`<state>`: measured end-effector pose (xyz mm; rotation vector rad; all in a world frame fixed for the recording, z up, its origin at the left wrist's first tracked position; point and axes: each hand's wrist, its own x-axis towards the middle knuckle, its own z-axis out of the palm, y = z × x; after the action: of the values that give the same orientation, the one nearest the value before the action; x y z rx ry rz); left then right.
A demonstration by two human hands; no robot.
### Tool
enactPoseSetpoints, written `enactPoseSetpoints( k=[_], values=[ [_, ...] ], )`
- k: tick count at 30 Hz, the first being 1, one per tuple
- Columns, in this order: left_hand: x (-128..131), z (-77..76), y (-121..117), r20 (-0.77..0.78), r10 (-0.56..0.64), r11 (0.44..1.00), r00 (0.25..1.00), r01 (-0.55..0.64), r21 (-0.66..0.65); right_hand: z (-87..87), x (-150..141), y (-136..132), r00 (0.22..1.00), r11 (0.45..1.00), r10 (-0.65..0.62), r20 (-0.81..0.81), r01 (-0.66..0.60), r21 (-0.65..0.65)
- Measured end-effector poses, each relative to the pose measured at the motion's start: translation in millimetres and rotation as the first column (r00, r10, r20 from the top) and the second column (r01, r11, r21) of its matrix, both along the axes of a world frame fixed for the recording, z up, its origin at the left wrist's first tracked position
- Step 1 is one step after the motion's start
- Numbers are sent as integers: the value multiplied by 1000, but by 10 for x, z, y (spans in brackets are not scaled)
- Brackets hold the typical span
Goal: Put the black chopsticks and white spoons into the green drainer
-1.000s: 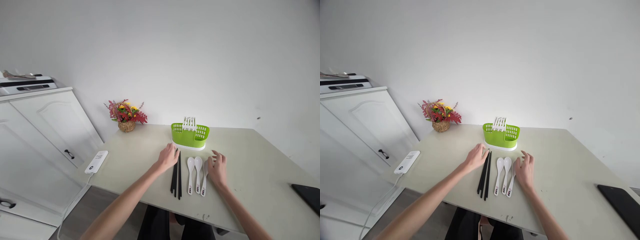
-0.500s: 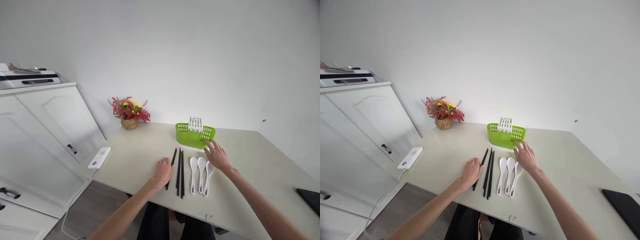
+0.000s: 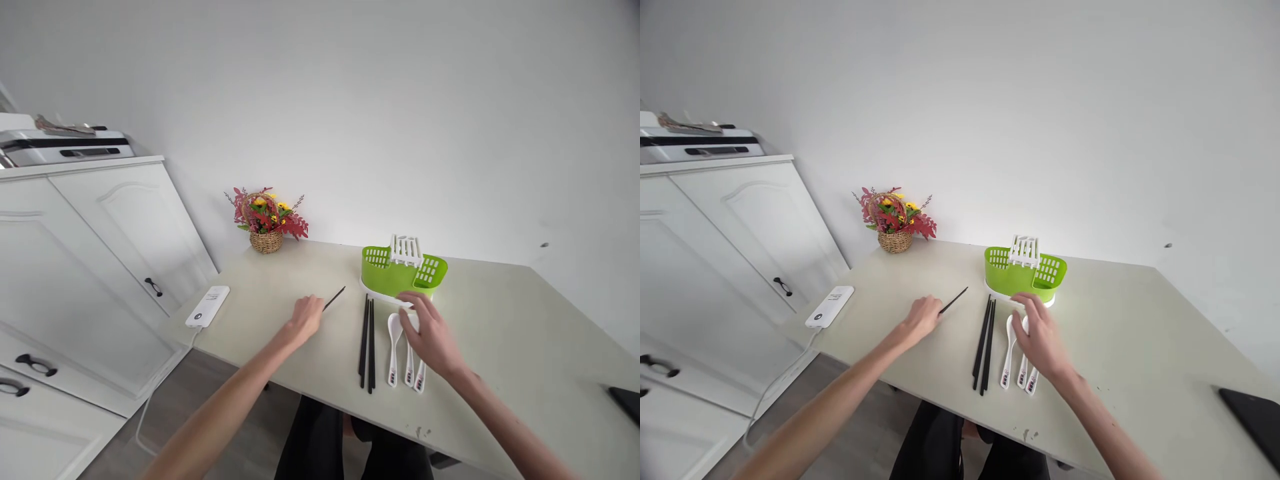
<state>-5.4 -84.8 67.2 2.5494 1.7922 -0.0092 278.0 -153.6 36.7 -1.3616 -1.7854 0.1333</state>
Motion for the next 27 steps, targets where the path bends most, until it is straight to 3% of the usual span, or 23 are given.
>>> enactPoseSetpoints(
  k=[3,4,7,9,12,16,21,27],
  values=[
    [-174,131,1,262,-52,998,964,43,38,201,-330,88,973,975,155,-170,-179,-133],
    [-204,152,-22,413,-83,996,907,65,56,287,-433,148,962,966,191,-194,-219,-139],
    [-215,144,-145,765,-143,989,629,126,81,572,-713,347,937,941,277,-213,-309,-137],
    [-190,105,-235,832,-143,986,536,154,70,737,-871,461,916,913,354,-189,-382,-144],
    [-176,42,-328,879,-125,985,461,162,55,862,-1045,579,899,889,419,-127,-435,-142],
    [-251,-54,-375,919,-81,988,386,154,22,833,-1149,643,899,887,428,-94,-438,-148],
    [-346,-277,-402,929,-13,983,369,173,-54,817,-1181,594,910,894,409,-64,-414,-170],
    [-353,-546,-369,921,49,974,386,187,-130,1049,-1000,587,943,933,332,-36,-333,-138]
  ],
)
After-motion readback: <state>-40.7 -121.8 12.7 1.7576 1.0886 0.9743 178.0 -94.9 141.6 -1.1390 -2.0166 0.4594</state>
